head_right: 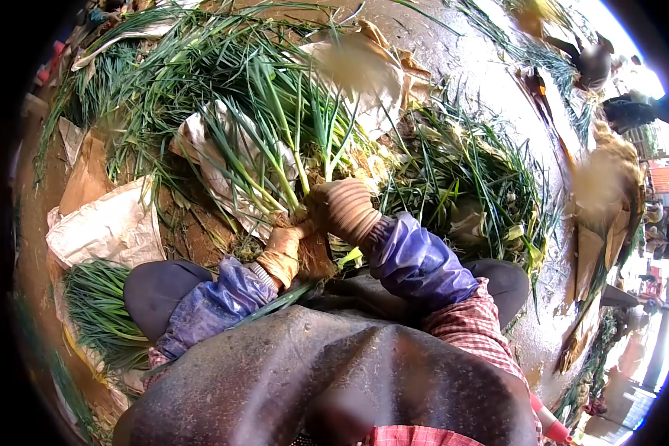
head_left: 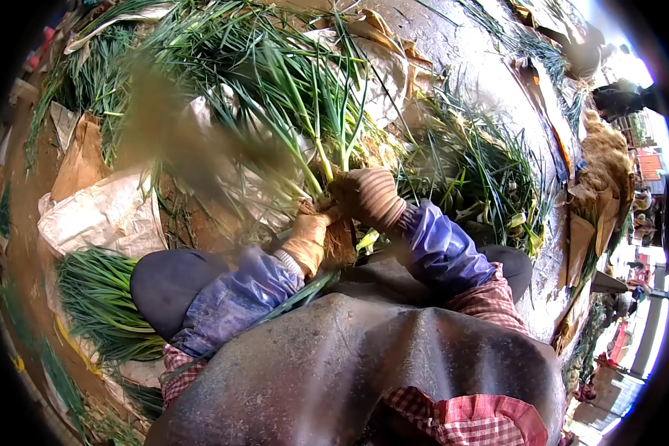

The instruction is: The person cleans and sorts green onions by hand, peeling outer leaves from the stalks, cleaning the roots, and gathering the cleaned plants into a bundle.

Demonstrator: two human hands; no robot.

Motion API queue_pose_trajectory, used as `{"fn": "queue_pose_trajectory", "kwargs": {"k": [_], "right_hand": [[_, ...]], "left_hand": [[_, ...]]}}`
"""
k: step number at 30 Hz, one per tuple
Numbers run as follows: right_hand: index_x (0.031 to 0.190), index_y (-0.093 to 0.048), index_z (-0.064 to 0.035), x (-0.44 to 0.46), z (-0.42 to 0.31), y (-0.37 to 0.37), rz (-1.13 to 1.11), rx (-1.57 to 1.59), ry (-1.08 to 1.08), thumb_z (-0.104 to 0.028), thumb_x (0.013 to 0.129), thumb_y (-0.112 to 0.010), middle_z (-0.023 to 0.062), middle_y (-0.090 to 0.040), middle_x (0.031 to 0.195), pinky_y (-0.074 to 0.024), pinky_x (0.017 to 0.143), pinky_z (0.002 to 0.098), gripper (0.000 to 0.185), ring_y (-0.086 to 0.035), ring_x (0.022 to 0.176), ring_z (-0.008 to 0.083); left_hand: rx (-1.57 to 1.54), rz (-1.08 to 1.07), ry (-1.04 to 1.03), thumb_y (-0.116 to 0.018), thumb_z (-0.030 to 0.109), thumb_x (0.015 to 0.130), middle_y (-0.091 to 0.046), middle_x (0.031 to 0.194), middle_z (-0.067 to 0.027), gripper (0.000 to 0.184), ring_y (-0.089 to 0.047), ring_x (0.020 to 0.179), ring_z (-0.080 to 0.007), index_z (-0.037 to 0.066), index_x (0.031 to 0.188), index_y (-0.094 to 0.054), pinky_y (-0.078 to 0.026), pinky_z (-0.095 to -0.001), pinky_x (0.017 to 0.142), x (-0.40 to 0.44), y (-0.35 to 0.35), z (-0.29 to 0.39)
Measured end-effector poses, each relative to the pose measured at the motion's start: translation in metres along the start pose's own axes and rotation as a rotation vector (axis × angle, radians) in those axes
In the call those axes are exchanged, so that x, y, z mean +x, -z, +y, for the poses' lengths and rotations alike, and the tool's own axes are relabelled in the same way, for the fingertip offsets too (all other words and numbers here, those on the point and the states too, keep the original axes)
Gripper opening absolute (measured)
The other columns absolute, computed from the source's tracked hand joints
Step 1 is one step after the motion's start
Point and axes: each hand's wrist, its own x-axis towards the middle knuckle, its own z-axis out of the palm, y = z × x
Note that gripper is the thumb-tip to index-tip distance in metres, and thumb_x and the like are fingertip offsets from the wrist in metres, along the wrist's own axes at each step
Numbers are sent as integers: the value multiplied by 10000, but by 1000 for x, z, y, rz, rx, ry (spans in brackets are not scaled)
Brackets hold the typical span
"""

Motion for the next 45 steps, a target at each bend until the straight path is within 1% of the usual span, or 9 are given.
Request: {"fn": "queue_pose_trajectory", "kwargs": {"k": [3,5,9,23,25,27,31,41,45], "right_hand": [[865,-679,-89,1,-2,5,-38,-171,79,-380,829,-602,119,-646,712,-485,550,377,303,-608,596,280],[934,-673,-80,1,8,-1,36,479,-236,-435,860,-566,116,-668,766,-503,580,351,378,-636,627,228],[1009,-647,1,17,25,1,-207,746,-528,-362,839,-629,78,-653,733,-481,529,262,401,-572,564,137],[792,-625,-27,-26,-11,31,142,659,98,-156,829,-680,37,-598,623,-452,497,255,145,-565,556,96],[825,-614,0,-40,-11,48,46,1318,-184,-160,851,-650,45,-600,622,-461,469,225,166,-584,545,101],[943,-609,11,-44,3,62,216,1079,-304,-153,907,-583,83,-663,765,-452,440,203,170,-564,509,93],[1150,-569,-12,-41,37,19,-118,1131,-401,-385,878,-604,58,-668,814,-454,434,223,464,-517,488,75],[717,-614,-42,-38,26,-6,-420,1110,-331,-329,866,-615,17,-551,549,-416,433,260,323,-524,460,106],[841,-682,-56,-36,67,-17,-421,21,-85,-313,833,-564,151,-644,724,-497,688,417,282,-625,672,262]], "left_hand": [[26,-14,-1,-583,-13,841,-663,962,-59,226,-634,826,-178,28,1057,-638,-534,-305,716,-9,-8,8],[53,20,-16,-585,-31,837,-662,960,-55,229,-628,830,-170,25,1053,-637,-527,-291,719,-4,1,3],[260,48,-164,-607,-61,814,-656,922,-44,232,-619,796,-157,24,1027,-642,-521,-274,696,-1,5,-4],[-40,83,-22,-598,-21,833,-654,792,-101,81,-654,668,-206,-27,912,-615,-576,-307,588,-11,-9,15],[164,177,11,-544,26,873,-653,905,-120,146,-650,761,-207,-47,973,-622,-553,-297,683,-11,-9,19],[104,169,-40,-547,7,857,-652,905,-113,145,-647,784,-207,-52,966,-623,-547,-289,709,-8,-8,16],[-42,154,47,-549,-19,821,-647,894,-108,171,-638,822,-208,-49,973,-622,-537,-297,749,-6,-8,15],[102,16,47,-597,23,742,-629,773,-81,253,-614,657,-177,-63,980,-602,-529,-278,635,-8,-4,13],[-90,-250,54,-622,30,757,-614,859,-111,288,-609,744,-158,-47,1033,-592,-541,-260,711,-19,-16,37]]}}
